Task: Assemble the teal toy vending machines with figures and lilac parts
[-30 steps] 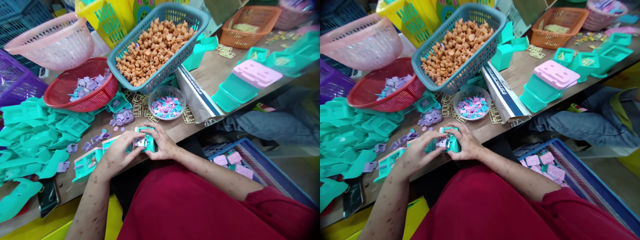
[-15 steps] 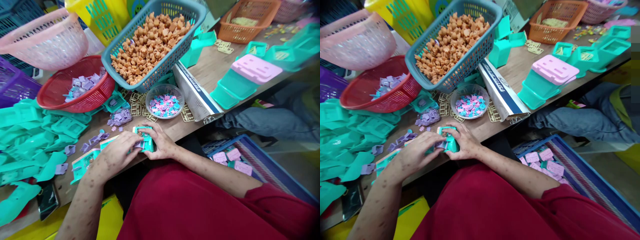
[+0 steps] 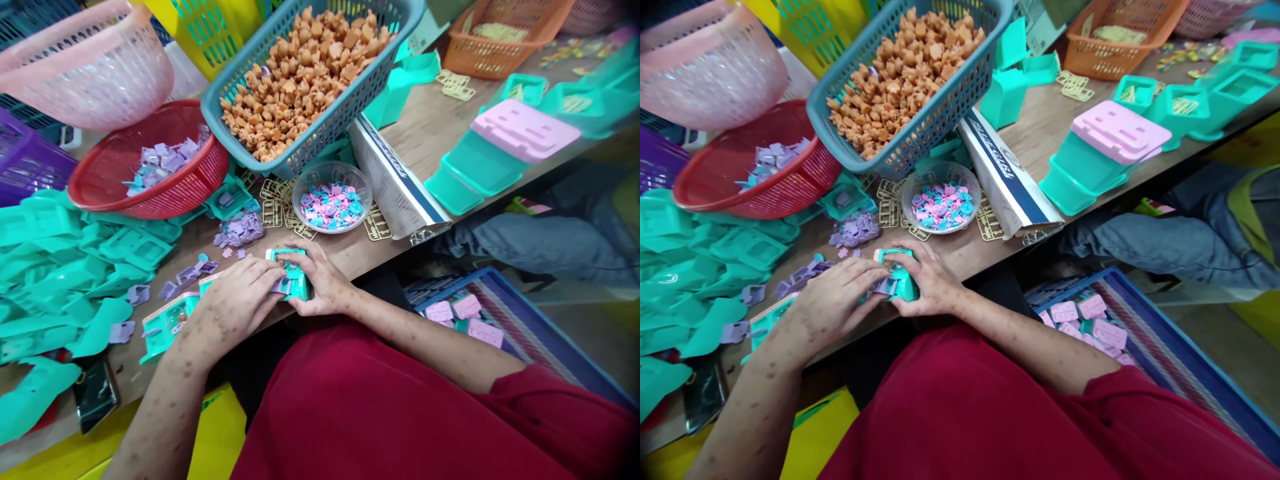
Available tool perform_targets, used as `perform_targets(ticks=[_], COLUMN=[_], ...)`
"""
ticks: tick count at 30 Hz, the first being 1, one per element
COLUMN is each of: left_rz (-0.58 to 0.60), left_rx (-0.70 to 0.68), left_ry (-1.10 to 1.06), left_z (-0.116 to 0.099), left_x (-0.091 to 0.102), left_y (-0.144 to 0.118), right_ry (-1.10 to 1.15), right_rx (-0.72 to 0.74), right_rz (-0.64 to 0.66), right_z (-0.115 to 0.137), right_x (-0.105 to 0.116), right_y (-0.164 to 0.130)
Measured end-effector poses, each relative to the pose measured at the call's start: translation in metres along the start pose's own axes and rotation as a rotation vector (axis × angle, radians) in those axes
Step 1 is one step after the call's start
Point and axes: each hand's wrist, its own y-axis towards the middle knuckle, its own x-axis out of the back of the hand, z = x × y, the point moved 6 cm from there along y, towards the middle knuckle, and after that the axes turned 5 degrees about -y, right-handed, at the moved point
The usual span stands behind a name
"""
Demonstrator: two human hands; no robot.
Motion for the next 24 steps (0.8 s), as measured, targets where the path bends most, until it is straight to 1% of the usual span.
perform_targets(ticks=[2, 7, 11, 14, 18, 21, 24], left_rz=[0.007, 0.045, 0.039, 0.045, 0.042, 0.026, 0.045], left_rx=[0.009, 0.081, 0.17, 0.219, 0.248, 0.243, 0.243], left_ry=[0.032, 0.074, 0.095, 0.104, 0.134, 0.154, 0.171], left_z=[-0.003, -0.008, -0.011, -0.013, -0.016, -0.016, -0.014], left_x=[0.001, 0.0, -0.002, -0.003, -0.002, -0.002, -0.002], left_y=[0.001, 0.002, 0.005, 0.007, 0.009, 0.009, 0.012], right_ry=[-0.002, -0.016, 0.001, 0.011, 0.024, 0.018, 0.004], right_rx=[-0.002, -0.015, 0.003, -0.002, 0.0, -0.004, -0.022], right_rz=[0.0, -0.001, -0.024, -0.016, -0.02, -0.025, -0.009], right_z=[0.0, 0.0, 0.002, 0.002, 0.002, 0.002, 0.0], right_x=[-0.001, -0.002, 0.0, 0.0, 0.0, 0.0, -0.001], right_y=[-0.001, -0.001, -0.001, -0.001, 0.0, 0.0, -0.001])
